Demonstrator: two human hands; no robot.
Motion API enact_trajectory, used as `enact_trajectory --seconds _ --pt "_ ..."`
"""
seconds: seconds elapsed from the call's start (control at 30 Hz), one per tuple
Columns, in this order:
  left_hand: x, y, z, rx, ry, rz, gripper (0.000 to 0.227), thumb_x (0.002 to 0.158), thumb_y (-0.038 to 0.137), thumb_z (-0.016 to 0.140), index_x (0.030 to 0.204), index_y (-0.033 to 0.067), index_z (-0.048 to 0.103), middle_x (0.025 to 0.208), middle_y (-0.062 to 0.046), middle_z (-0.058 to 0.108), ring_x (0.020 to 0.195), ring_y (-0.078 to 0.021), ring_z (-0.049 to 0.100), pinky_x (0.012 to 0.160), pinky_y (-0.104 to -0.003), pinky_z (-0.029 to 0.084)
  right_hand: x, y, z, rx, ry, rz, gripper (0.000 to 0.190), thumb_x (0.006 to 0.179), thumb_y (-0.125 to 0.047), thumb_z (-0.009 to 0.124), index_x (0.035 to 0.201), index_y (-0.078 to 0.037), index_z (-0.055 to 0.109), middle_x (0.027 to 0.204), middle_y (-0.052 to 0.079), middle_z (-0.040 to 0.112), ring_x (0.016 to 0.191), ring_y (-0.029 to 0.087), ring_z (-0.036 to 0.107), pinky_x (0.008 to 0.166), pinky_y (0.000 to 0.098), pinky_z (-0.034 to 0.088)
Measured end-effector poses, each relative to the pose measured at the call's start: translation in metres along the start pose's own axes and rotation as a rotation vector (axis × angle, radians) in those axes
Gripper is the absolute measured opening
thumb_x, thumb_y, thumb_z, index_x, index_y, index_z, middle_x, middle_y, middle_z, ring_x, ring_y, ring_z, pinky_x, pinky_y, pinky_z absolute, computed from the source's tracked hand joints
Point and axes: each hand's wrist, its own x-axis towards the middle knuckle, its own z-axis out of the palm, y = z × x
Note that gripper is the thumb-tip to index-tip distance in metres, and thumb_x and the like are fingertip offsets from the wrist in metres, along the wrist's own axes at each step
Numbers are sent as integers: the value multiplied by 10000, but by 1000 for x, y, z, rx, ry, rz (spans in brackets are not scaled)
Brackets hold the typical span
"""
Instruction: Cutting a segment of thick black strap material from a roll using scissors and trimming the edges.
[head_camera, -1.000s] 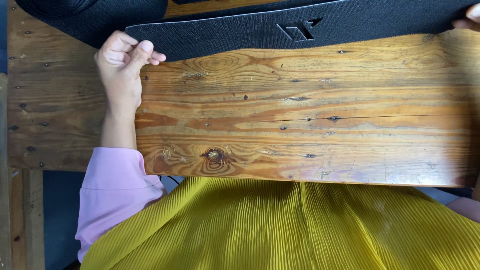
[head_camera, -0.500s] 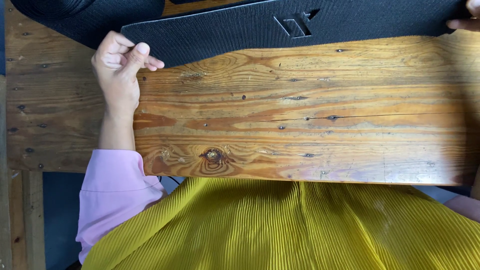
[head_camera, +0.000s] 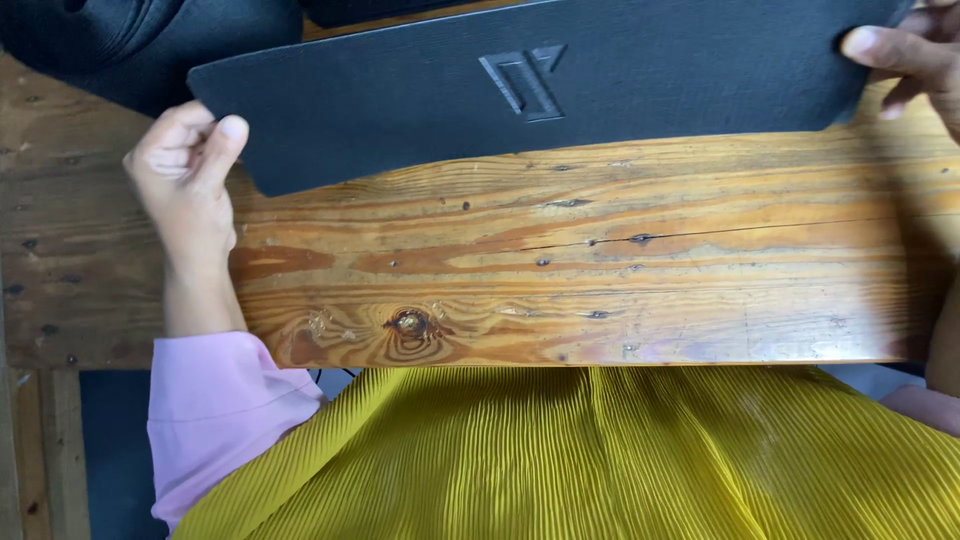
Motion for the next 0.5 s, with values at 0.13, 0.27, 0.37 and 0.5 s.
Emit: enact_trajectory --seconds 0.13,0.27,0.37,0.5 --pt "3 -12 -10 15 7 -52 218 1090 79 798 1009 52 597 833 25 477 790 -52 440 745 -225 360 -11 -46 14 22 -4 4 382 1134 -371 663 1436 -162 556 791 -50 408 783 62 498 520 215 460" --pt "2 -12 -13 6 -26 -39 267 1095 122 794 1005 52 553 810 -13 487 762 -89 489 729 -230 400 -10 -39 13 42 -11 0 435 1170 -334 661 1531 -126 534 884 -40 452 837 63 499 564 250 517" --pt "2 -15 -15 8 -28 -36 277 1092 125 801 1003 50 549 805 -23 494 754 -98 508 725 -230 405 -7 -18 8 73 -13 17 255 1213 -313 666 1258 -120 506 843 -46 388 815 66 458 583 272 541" --pt "2 -16 -16 -3 -24 -36 279 1088 114 806 1001 49 549 805 -18 484 762 -96 507 733 -229 411 -7 -14 8 85 -18 -2 218 1243 -297 643 1239 -111 530 866 -34 383 908 89 503 631 289 573"
